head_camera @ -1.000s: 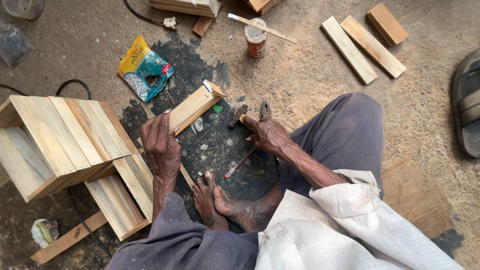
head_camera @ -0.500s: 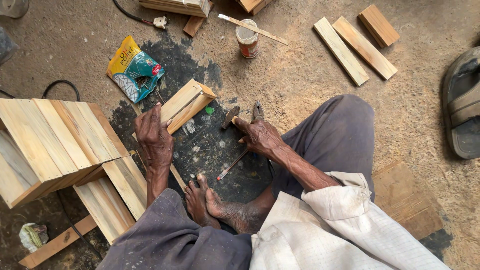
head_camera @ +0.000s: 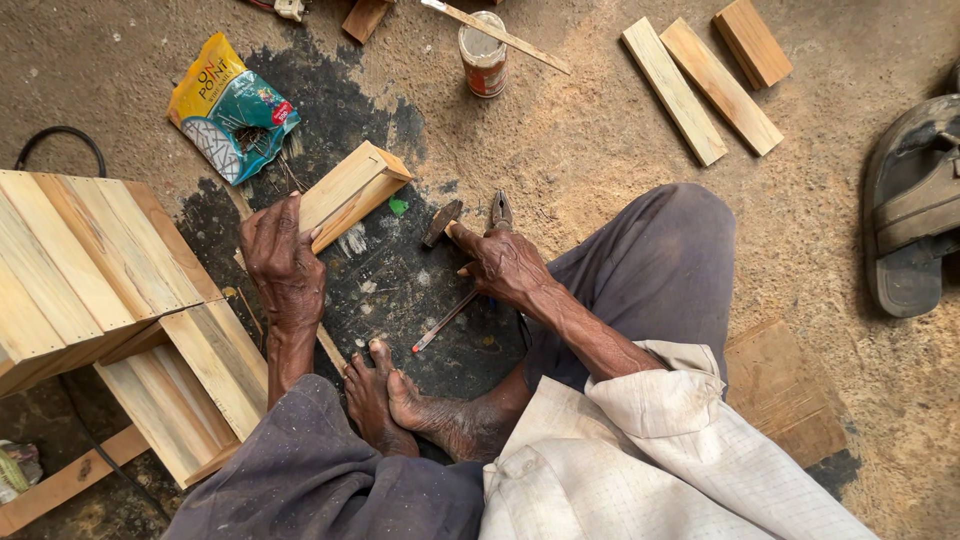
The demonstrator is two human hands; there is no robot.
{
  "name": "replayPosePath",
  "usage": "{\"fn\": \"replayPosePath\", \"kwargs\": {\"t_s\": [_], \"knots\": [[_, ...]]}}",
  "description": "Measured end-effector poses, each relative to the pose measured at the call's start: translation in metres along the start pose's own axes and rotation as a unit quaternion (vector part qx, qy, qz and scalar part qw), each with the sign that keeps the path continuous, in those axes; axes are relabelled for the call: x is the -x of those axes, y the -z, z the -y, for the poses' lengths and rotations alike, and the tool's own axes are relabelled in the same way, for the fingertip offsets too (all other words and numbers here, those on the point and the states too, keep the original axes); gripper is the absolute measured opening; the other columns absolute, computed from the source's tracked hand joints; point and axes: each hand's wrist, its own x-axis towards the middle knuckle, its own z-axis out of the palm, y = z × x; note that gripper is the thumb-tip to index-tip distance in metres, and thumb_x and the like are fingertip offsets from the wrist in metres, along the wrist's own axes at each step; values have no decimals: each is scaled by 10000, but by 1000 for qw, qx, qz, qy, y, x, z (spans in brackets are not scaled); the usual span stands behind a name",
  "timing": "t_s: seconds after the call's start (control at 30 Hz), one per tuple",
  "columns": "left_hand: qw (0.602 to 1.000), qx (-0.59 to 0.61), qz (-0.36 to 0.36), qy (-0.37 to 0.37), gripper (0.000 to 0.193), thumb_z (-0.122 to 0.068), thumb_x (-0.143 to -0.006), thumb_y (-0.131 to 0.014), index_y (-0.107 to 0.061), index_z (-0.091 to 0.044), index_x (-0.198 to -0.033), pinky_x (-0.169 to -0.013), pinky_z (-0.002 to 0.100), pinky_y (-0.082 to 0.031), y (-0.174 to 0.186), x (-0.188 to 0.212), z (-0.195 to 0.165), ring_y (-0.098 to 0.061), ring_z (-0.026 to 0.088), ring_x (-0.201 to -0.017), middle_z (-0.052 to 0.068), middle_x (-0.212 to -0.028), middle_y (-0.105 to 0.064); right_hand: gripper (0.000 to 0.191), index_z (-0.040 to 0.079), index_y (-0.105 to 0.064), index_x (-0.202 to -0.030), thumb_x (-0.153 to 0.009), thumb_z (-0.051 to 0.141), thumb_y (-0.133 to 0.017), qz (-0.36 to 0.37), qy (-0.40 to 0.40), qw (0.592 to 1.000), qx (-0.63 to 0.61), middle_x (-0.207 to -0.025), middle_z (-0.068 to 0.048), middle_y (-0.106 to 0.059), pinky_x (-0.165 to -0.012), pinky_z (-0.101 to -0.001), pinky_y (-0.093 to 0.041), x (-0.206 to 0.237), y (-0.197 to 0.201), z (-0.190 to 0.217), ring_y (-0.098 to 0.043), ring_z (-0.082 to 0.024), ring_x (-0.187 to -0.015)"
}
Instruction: The person assembles a small wooden frame by applying glue to the ends of wooden planks and joining them with nails. They use a hammer to drive the nails and a stick to spread the glue, working on the floor surrounded by wood pieces and tools.
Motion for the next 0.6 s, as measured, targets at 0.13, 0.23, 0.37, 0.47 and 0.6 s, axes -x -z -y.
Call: {"fn": "replayPosePath", "kwargs": {"t_s": [0.13,0.23,0.37,0.47,0.6], "knots": [[1000,5,7,-12,554,42,-870,-800,-623,8,-1394,-1059,474,-494,5,-4,0,-577,348,-1240,144,-1353,-676,715,121,-513,-1493,-852,250,-800,21,-9,1000,7,-844,-195,-693,-585,-460,-523,3,11,7,-672,-338,-709],[998,9,-6,-64,595,-94,-871,-846,-618,13,-1411,-1094,480,-478,3,-18,-1,-585,341,-1270,166,-1379,-669,641,121,-509,-1494,-921,264,-757,1,-25,997,71,-982,-183,-693,-570,-407,-554,1,22,13,-670,-306,-761],[989,65,-3,-131,636,-181,-932,-884,-593,14,-1462,-1143,462,-493,-16,-57,-11,-620,311,-1296,186,-1411,-658,619,113,-514,-1511,-928,165,-717,-80,23,996,-13,-1197,-143,-715,-692,-341,-616,-27,36,17,-679,-234,-778],[989,121,51,-75,776,-297,-755,-967,-628,64,-1352,-944,487,-531,-31,-81,-18,-637,359,-1109,239,-1271,-686,632,129,-523,-1486,-906,172,-770,-66,13,987,-146,-1237,-143,-701,-780,-340,-654,-74,38,19,-737,-225,-889],[990,125,59,-42,695,-255,-750,-955,-668,61,-1298,-910,454,-583,-43,-92,-21,-677,349,-1111,232,-1232,-709,690,138,-516,-1498,-860,109,-779,-117,119,976,-143,-1399,-173,-626,-876,-375,-643,-122,28,13,-715,-283,-1080]]}}
